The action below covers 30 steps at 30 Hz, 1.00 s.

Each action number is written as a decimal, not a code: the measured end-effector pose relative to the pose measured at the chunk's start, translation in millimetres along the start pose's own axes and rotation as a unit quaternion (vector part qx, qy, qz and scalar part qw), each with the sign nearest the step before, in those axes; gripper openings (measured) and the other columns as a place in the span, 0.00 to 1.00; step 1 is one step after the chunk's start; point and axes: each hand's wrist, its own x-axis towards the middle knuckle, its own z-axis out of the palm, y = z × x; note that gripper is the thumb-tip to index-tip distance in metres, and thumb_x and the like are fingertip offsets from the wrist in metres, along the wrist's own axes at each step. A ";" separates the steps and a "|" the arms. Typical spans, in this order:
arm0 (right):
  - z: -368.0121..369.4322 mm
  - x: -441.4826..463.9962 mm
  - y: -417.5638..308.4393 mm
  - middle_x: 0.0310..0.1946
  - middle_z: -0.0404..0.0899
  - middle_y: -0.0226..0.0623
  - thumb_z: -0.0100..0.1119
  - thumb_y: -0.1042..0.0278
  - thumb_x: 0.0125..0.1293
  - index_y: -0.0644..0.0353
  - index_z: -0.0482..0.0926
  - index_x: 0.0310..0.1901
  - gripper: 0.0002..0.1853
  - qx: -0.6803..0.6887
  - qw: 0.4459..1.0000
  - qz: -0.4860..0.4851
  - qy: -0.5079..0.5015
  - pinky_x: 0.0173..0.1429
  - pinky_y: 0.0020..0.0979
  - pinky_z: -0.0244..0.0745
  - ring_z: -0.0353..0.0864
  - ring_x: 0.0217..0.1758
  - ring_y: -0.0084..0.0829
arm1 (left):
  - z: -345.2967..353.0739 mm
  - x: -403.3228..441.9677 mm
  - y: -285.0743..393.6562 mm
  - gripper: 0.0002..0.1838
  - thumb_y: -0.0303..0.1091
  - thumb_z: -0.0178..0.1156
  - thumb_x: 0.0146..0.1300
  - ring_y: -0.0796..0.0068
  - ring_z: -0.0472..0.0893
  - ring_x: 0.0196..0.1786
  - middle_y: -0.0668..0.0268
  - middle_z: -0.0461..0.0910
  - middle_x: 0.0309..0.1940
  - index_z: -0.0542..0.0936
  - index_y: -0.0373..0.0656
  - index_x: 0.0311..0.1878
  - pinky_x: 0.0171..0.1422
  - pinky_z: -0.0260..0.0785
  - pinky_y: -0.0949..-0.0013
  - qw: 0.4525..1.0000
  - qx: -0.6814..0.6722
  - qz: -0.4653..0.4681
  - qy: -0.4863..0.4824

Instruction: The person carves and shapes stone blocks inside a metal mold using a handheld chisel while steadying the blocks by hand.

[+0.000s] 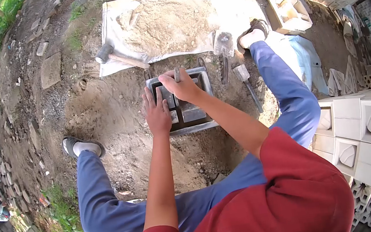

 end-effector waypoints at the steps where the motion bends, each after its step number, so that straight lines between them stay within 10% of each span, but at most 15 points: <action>1: -0.1 8.5 -4.8 0.16 0.64 0.18 0.57 0.61 0.76 0.59 0.71 0.20 0.23 -0.012 1.000 -0.007 -0.011 0.24 0.26 0.50 0.56 0.20 0.13 | 0.0 4.9 -1.1 0.28 0.43 0.47 0.77 0.47 0.52 0.83 0.61 0.47 0.84 0.66 0.58 0.79 0.79 0.52 0.38 1.000 0.000 0.001 0.006; 10: 6.6 15.5 10.0 0.15 0.64 0.20 0.53 0.61 0.77 0.60 0.70 0.20 0.24 -0.096 0.994 -0.059 0.013 0.23 0.26 0.52 0.57 0.19 0.14 | -3.6 3.5 -2.4 0.27 0.39 0.47 0.77 0.41 0.54 0.82 0.55 0.49 0.83 0.66 0.53 0.78 0.80 0.56 0.49 0.999 -0.022 0.026 0.011; 30: 3.3 13.3 -1.8 0.14 0.62 0.26 0.54 0.59 0.76 0.64 0.70 0.20 0.25 -0.047 0.998 0.013 0.050 0.27 0.35 0.56 0.58 0.22 0.19 | -0.9 1.3 -2.2 0.27 0.40 0.47 0.77 0.46 0.57 0.81 0.59 0.49 0.84 0.66 0.58 0.78 0.78 0.55 0.41 1.000 0.010 0.001 0.001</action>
